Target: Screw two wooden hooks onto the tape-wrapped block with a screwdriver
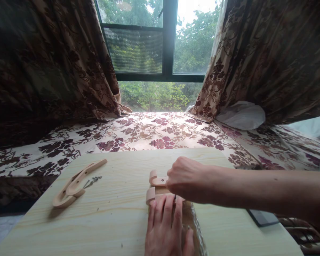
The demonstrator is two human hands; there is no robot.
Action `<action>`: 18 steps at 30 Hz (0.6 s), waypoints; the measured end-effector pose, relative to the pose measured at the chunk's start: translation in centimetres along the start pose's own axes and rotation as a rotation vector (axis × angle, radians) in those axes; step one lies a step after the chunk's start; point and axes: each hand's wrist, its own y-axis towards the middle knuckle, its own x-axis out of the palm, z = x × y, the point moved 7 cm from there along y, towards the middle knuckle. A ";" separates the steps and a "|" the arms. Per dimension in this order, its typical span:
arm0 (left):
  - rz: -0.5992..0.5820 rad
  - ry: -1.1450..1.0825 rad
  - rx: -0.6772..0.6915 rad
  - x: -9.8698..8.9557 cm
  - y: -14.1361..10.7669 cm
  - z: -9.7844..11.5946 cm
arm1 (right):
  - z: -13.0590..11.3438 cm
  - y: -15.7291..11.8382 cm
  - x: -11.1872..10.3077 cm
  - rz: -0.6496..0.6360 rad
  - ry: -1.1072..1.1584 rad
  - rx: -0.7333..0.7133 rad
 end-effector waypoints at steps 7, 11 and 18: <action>-0.006 -0.009 0.004 -0.1 0.1 -0.1 | 0.5 0.0 -0.1 -0.049 -0.014 0.028; -0.006 -0.003 0.012 -0.1 0.1 -0.1 | 0.3 -0.5 -0.5 -0.077 -0.032 -0.006; -0.045 -0.036 0.005 0.2 -0.2 -0.2 | 0.6 -0.1 0.1 -0.071 -0.013 -0.002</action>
